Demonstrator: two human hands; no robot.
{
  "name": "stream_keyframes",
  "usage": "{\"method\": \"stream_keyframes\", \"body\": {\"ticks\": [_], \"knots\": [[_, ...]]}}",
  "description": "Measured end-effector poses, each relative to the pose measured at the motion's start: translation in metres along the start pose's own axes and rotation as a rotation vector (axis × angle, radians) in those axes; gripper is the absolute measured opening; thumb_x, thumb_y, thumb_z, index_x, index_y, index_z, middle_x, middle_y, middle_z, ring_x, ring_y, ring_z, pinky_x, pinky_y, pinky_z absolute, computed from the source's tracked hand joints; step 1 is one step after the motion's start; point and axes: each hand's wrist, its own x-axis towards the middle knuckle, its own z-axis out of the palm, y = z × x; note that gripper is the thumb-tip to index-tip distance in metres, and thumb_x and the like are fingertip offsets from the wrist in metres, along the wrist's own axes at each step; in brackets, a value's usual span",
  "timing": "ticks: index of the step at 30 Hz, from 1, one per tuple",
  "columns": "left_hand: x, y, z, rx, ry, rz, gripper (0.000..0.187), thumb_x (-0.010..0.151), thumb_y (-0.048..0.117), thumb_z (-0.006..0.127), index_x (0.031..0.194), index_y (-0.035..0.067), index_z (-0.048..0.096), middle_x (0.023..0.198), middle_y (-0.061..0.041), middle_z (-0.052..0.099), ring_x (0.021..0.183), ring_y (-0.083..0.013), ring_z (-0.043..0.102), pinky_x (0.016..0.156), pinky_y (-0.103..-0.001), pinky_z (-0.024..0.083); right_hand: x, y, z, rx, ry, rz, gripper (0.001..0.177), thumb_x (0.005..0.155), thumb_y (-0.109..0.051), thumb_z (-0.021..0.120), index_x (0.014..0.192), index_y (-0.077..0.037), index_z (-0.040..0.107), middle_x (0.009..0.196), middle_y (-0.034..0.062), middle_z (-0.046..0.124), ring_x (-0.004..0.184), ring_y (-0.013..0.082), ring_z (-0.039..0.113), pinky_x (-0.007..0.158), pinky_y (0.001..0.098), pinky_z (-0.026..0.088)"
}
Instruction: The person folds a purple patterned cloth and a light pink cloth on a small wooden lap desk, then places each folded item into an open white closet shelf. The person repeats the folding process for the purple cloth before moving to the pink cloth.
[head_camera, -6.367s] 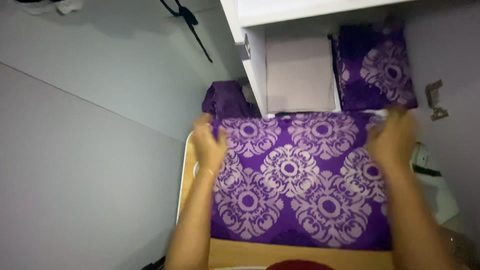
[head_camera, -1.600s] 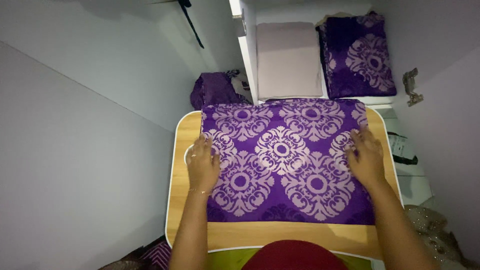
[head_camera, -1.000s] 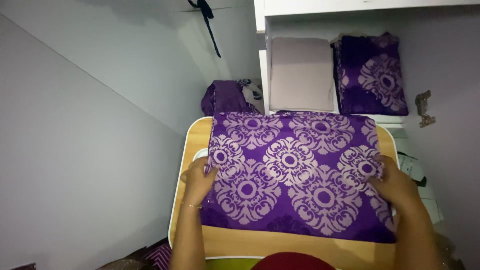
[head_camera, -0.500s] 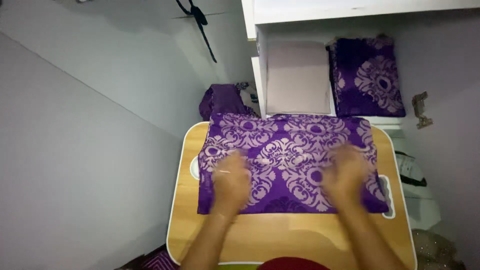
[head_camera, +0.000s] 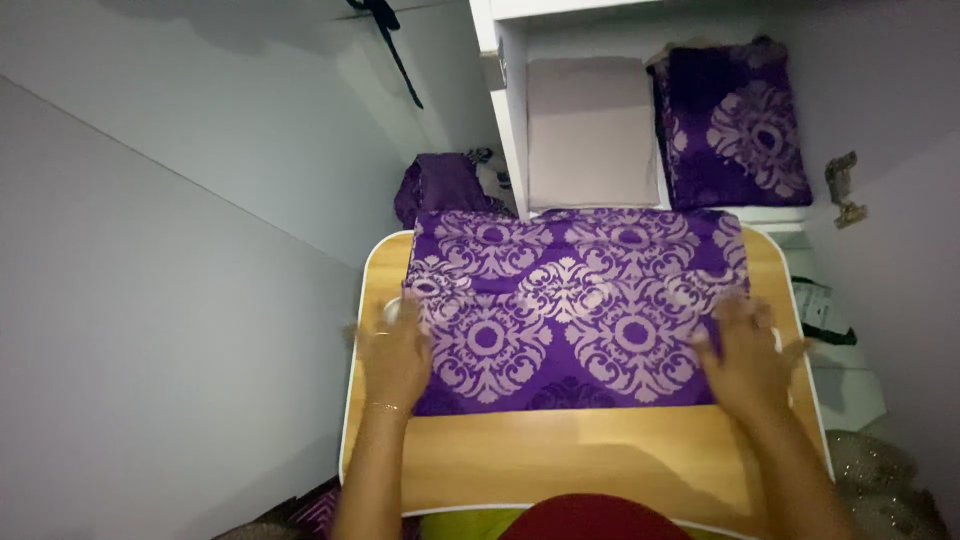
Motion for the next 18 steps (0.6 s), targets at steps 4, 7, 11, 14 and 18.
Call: {"method": "stream_keyframes", "body": {"ticks": [4, 7, 11, 14, 18], "knots": [[-0.014, 0.005, 0.009, 0.42, 0.159, -0.239, 0.069, 0.089, 0.022, 0.044, 0.157, 0.007, 0.037, 0.162, -0.013, 0.037, 0.151, -0.0337, 0.031, 0.111, -0.068, 0.025, -0.015, -0.002, -0.015, 0.386, 0.051, 0.179, 0.055, 0.104, -0.044, 0.033, 0.145, -0.008, 0.033, 0.144, 0.0277, 0.039, 0.135, 0.0486, 0.035, 0.088, 0.0768, 0.028], [-0.022, 0.032, 0.0, 0.127, 0.081, 0.087, 0.056, 0.092, 0.023, 0.051, 0.146, 0.007, 0.05, 0.154, -0.018, 0.048, 0.145, -0.0351, 0.041, 0.112, -0.059, 0.031, -0.02, -0.005, 0.015, 0.314, 0.209, -0.006, 0.065, 0.1, -0.046, 0.04, 0.153, -0.008, 0.041, 0.158, 0.0268, 0.041, 0.144, 0.0482, 0.036, 0.109, 0.0757, 0.018], [-0.031, 0.028, 0.011, -0.039, -0.023, 0.406, 0.056, 0.094, 0.037, 0.063, 0.145, 0.015, 0.055, 0.152, -0.015, 0.051, 0.139, -0.0349, 0.048, 0.116, -0.058, 0.028, -0.025, -0.037, -0.005, 0.496, -0.19, -0.437, 0.071, 0.084, -0.041, 0.065, 0.152, -0.029, 0.047, 0.154, 0.0047, 0.044, 0.145, 0.0356, 0.034, 0.116, 0.0652, 0.025], [-0.037, 0.017, -0.008, -0.126, -0.039, 0.473, 0.078, 0.075, 0.051, 0.077, 0.139, 0.009, 0.057, 0.148, -0.02, 0.054, 0.136, -0.0373, 0.051, 0.111, -0.056, 0.033, -0.031, -0.015, 0.04, 0.395, -0.047, -0.635, 0.074, 0.068, -0.043, 0.072, 0.14, -0.03, 0.058, 0.155, 0.0025, 0.05, 0.144, 0.0235, 0.045, 0.112, 0.0633, 0.029], [-0.056, -0.013, -0.013, -0.17, 0.011, 0.448, 0.072, 0.062, 0.019, 0.076, 0.132, 0.009, 0.063, 0.137, -0.02, 0.061, 0.119, -0.0405, 0.059, 0.101, -0.055, 0.05, -0.025, 0.04, 0.045, 0.389, 0.01, -0.494, 0.062, 0.064, -0.03, 0.066, 0.127, -0.025, 0.068, 0.14, 0.0053, 0.065, 0.127, 0.0294, 0.061, 0.114, 0.0582, 0.04]]}}
